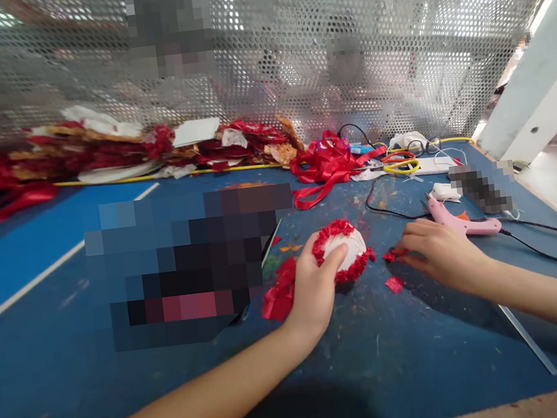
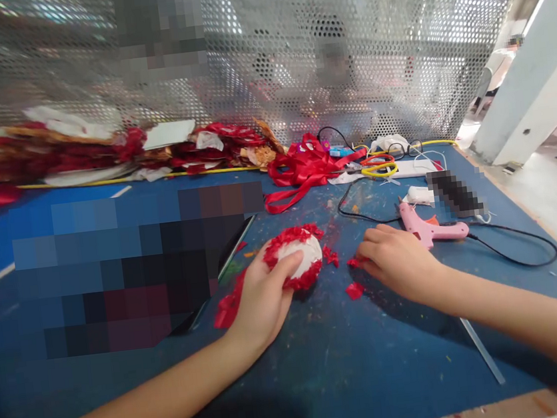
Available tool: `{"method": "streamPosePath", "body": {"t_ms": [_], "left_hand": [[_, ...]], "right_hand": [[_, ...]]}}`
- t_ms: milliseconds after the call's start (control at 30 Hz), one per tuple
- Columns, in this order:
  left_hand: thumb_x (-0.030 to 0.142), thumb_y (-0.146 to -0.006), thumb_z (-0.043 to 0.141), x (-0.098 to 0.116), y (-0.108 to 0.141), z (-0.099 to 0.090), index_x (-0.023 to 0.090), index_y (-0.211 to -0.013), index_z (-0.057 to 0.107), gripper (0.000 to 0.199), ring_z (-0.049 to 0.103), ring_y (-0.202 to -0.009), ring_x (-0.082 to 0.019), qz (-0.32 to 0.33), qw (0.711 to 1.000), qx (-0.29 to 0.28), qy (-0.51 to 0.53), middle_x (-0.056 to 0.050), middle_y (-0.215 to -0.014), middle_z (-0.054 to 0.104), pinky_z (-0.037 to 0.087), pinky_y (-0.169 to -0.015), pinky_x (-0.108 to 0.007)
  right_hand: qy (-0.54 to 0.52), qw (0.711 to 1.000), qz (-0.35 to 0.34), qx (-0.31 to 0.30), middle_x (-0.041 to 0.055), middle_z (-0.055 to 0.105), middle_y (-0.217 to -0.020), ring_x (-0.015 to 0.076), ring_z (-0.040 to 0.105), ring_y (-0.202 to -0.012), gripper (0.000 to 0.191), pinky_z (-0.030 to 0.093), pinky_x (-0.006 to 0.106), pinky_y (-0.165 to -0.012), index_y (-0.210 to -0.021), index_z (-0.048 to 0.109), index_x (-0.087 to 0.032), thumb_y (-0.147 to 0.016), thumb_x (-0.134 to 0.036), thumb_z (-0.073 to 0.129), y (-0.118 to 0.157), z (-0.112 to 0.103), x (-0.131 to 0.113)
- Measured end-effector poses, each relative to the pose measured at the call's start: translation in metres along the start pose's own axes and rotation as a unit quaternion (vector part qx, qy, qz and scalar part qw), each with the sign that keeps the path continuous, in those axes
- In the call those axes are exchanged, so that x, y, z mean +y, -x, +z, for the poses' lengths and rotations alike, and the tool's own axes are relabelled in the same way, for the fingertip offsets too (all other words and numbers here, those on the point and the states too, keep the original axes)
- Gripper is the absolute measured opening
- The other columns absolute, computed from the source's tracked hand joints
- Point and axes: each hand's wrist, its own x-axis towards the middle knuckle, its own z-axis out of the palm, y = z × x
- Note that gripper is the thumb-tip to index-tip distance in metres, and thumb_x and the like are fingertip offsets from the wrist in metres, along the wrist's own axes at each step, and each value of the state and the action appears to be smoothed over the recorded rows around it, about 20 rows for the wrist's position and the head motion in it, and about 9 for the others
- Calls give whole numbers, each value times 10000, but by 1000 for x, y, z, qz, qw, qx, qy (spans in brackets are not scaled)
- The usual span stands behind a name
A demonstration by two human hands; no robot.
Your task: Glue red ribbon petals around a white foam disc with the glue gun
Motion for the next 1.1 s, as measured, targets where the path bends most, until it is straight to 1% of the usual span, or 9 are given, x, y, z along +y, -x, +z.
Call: {"method": "streamPosePath", "body": {"t_ms": [100, 267, 400, 533, 600, 700, 800, 933, 1100], "left_hand": [[320, -642, 671, -2, -1, -1, 154, -973, 609, 375, 636, -817, -212, -14, 1000, -16, 21, -49, -859, 685, 487, -767, -325], [315, -622, 684, -7, -3, -1, 152, -1026, 595, 445, 626, -836, -218, -28, 999, 1, 28, -47, -857, 677, 475, -788, -338], [306, -619, 680, -3, 1, 1, 157, -987, 602, 404, 617, -814, -214, -20, 1000, -11, 13, -49, -841, 669, 472, -775, -332], [296, -640, 650, 15, 11, 5, 169, -846, 603, 246, 587, -694, -173, -6, 997, -66, -34, -6, -741, 637, 472, -690, -286], [293, -656, 639, 23, 15, 5, 172, -807, 590, 200, 572, -671, -159, 8, 994, -84, -71, 11, -711, 618, 466, -659, -264], [301, -661, 641, 28, 19, 5, 176, -797, 569, 198, 561, -656, -144, 31, 991, -84, -95, 20, -705, 606, 454, -625, -239], [323, -664, 636, 27, 19, 4, 182, -779, 554, 200, 544, -601, -132, 30, 991, -88, -95, 27, -667, 589, 437, -569, -224], [319, -667, 639, 26, 20, 4, 184, -735, 546, 177, 517, -546, -116, 34, 990, -94, -97, 36, -617, 569, 412, -513, -207], [272, -652, 637, 29, 22, 5, 187, -685, 549, 127, 541, -572, -118, 63, 988, -90, -105, 33, -618, 578, 425, -530, -204]], "right_hand": [[6, 1000, 12, -19, 49, 631, -800, 182, 577, -797, 118, 360, 261, -615, -857, 662, -184, -877, -228, 554, -8, 2, -6], [-4, 999, 14, -44, 50, 642, -805, 176, 587, -797, 106, 363, 252, -608, -824, 667, -183, -859, -183, 567, -11, 3, -4], [-104, 994, 28, 24, 23, 641, -773, 142, 578, -729, 67, 393, 248, -630, -779, 643, -179, -823, -168, 594, -7, -4, -3], [-253, 962, 36, 98, 6, 617, -727, 104, 527, -632, 120, 397, 226, -578, -758, 628, -180, -845, -235, 565, -3, -15, -11], [-304, 945, 48, 111, 4, 605, -727, 105, 521, -638, 139, 398, 223, -568, -760, 620, -181, -855, -251, 547, -1, -17, -17], [-345, 931, 73, 99, 6, 597, -748, 116, 530, -677, 150, 413, 229, -587, -763, 606, -184, -867, -242, 515, 2, -14, -25], [-353, 927, 87, 86, 13, 597, -767, 125, 538, -703, 160, 424, 239, -608, -767, 596, -184, -878, -234, 491, 4, -10, -29], [-333, 934, 83, 99, 10, 601, -749, 120, 536, -691, 139, 418, 237, -620, -754, 594, -182, -862, -185, 507, 5, -9, -30], [-290, 948, 69, 114, 8, 610, -741, 122, 534, -693, 119, 407, 244, -633, -745, 609, -179, -834, -151, 536, 6, -5, -29]]}}
